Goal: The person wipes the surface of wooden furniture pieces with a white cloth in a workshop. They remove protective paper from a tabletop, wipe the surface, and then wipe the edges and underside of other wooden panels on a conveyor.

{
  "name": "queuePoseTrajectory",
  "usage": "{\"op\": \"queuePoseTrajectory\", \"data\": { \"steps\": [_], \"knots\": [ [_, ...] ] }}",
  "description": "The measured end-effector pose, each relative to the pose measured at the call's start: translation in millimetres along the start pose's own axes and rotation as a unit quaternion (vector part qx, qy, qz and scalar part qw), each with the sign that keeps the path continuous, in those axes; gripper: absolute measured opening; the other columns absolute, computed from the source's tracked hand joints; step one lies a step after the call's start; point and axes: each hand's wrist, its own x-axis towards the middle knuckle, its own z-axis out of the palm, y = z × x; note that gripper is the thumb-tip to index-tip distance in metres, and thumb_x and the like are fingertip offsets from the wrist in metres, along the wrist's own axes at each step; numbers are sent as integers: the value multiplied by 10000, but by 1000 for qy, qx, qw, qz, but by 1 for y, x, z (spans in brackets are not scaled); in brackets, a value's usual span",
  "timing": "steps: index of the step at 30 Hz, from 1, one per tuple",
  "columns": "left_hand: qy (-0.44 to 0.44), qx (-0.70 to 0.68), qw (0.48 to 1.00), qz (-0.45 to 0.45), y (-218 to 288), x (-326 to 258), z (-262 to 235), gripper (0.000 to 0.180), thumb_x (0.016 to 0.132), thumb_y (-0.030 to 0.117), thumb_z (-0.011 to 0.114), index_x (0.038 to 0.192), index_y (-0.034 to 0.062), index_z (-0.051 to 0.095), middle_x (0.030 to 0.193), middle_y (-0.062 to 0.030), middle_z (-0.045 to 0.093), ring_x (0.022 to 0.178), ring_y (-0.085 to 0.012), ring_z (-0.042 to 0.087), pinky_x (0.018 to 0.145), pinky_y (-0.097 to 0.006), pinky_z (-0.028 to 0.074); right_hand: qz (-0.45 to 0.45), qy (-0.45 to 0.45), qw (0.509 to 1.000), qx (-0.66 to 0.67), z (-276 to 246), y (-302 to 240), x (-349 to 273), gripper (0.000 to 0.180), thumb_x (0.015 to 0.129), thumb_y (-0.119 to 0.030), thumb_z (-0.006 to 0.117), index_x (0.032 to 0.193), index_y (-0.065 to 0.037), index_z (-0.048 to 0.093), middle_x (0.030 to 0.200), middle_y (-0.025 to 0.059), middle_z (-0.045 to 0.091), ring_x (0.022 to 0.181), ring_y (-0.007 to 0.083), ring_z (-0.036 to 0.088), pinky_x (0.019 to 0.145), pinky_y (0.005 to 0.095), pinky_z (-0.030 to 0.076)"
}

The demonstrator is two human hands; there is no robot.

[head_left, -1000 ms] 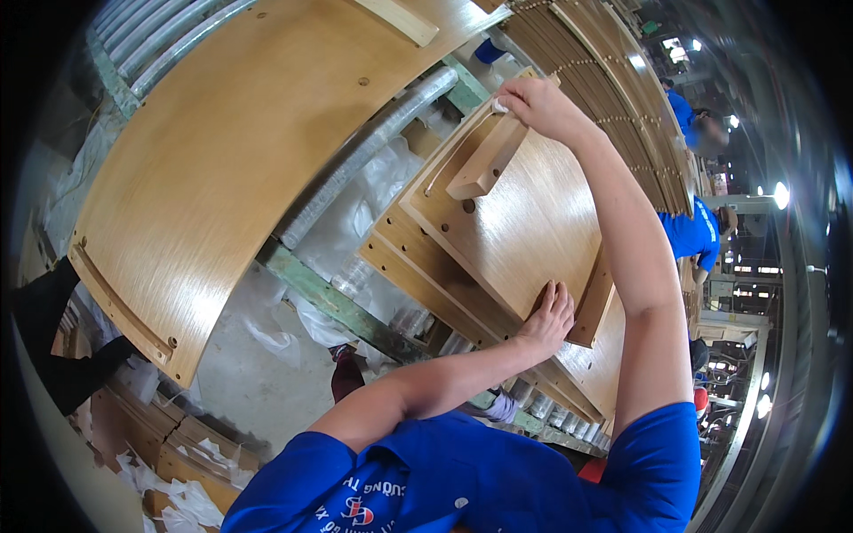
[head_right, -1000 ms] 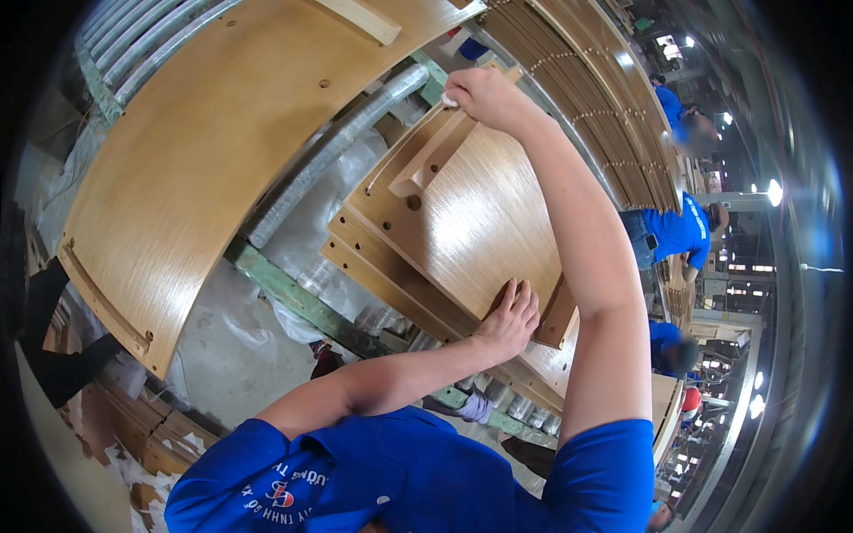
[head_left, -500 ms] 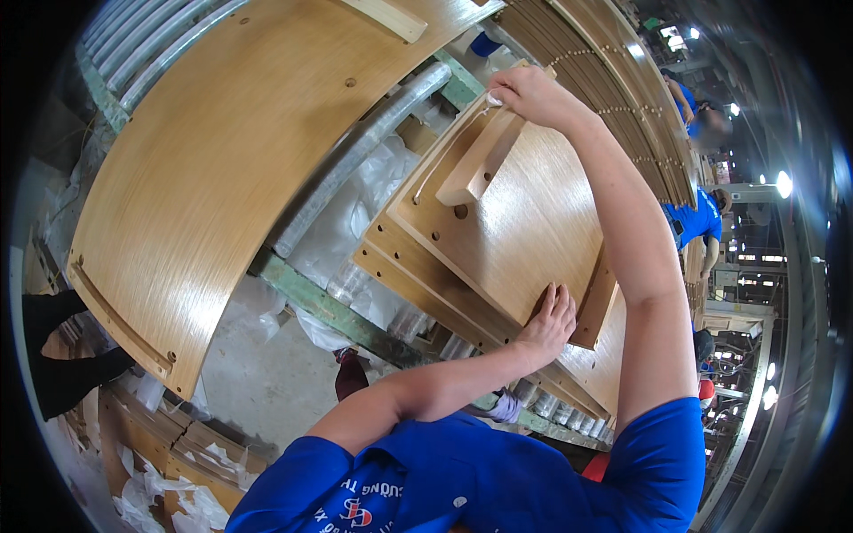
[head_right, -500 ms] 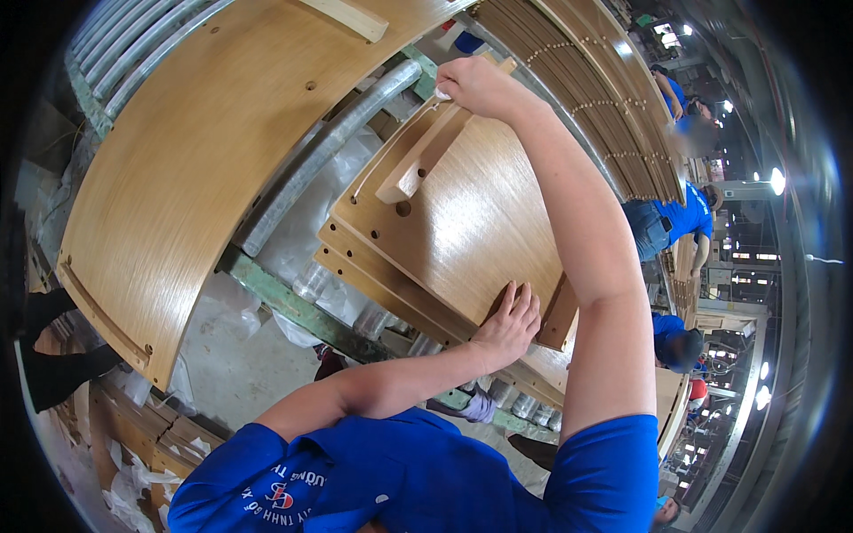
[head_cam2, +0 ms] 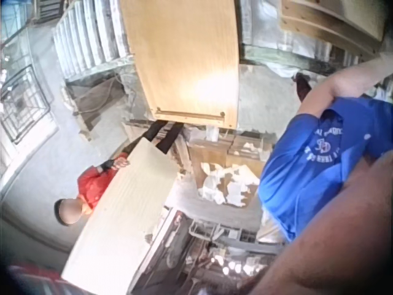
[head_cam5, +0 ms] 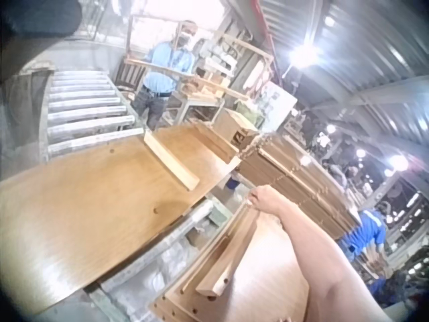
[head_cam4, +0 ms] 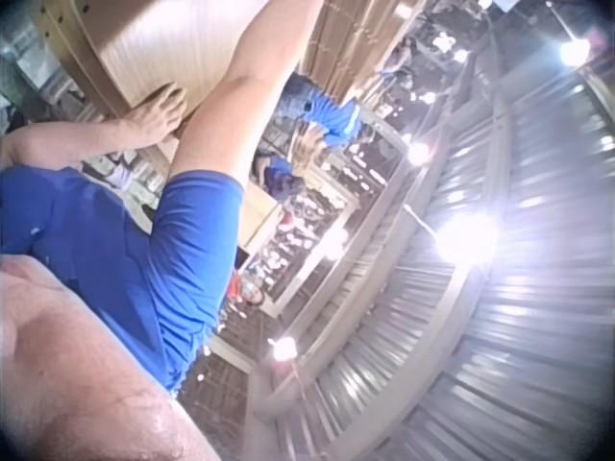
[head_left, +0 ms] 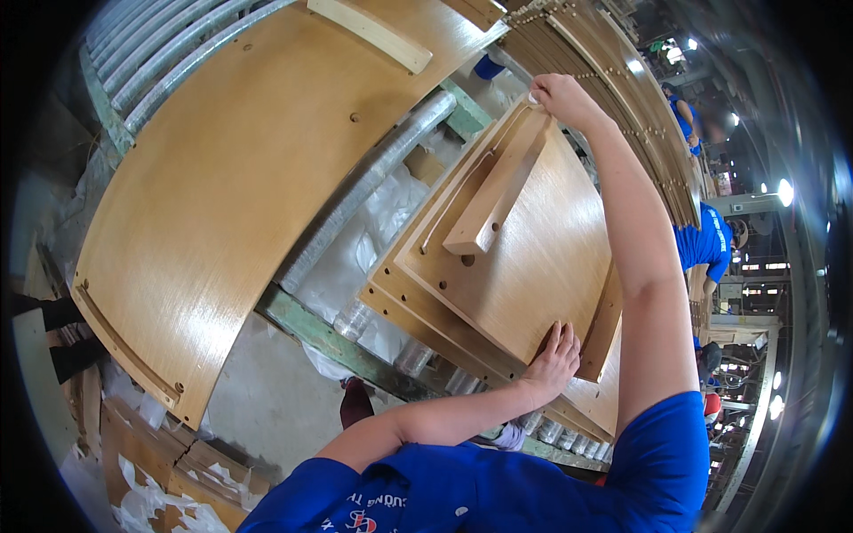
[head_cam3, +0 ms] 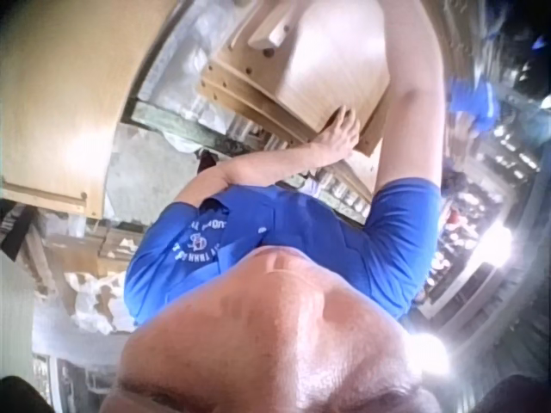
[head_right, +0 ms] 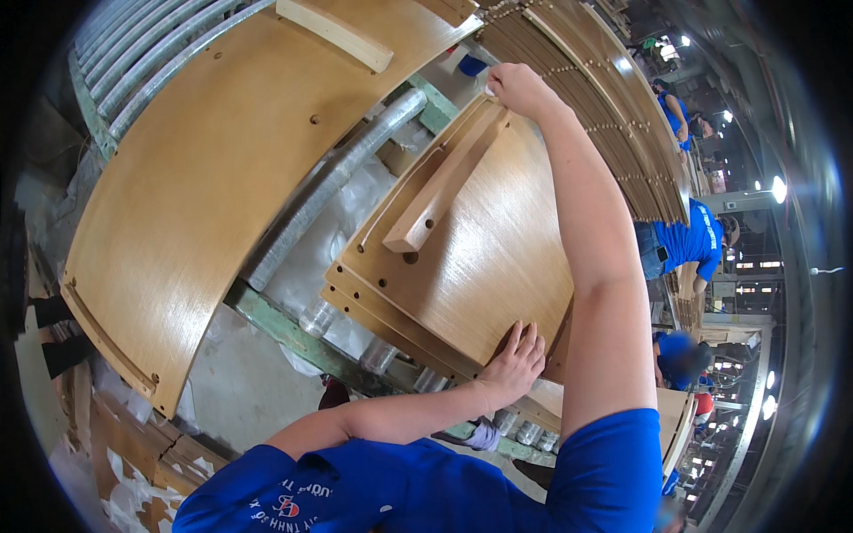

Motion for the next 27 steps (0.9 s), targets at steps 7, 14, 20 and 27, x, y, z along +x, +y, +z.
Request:
{"op": "queuePoseTrajectory", "data": {
  "steps": [7, 14, 20, 27],
  "knots": [
    [-16, -15, 1000, 14, -1, -1, -4, 415, 902, 265, 375, 1233, 49, 502, 1342, -164, 417, 1290, -406, 289, 1052, -620, 142, 36, -12, 999, -32, 5, 24, 17, 148, 811, -112, 498, 842, -18, 609, 852, 194, 628, 825, 373, 592, 732, 434, 467],
    [-12, -37, 999, 13, -1, 0, -2, 393, 901, 248, 381, 1204, 35, 510, 1342, -169, 418, 1297, -399, 285, 1062, -606, 136, 67, -18, 997, -42, 15, 33, 25, 116, 790, -97, 511, 817, -29, 602, 847, 184, 636, 820, 369, 597, 717, 425, 473],
    [-14, -30, 999, 10, -6, 0, -3, 405, 898, 252, 382, 1208, 36, 526, 1330, -151, 438, 1286, -397, 304, 1050, -623, 150, 59, -45, 996, -42, 12, 25, 33, 125, 789, -101, 514, 822, -31, 612, 846, 181, 641, 818, 362, 607, 725, 417, 477],
    [4, -42, 999, 28, 7, -2, -5, 397, 895, 253, 386, 1195, 39, 533, 1324, -151, 442, 1282, -395, 311, 1051, -621, 149, 82, -91, 983, -134, -2, 32, 18, 177, 803, -123, 526, 914, -39, 634, 909, 176, 651, 855, 362, 612, 774, 411, 487]
  ]
}}
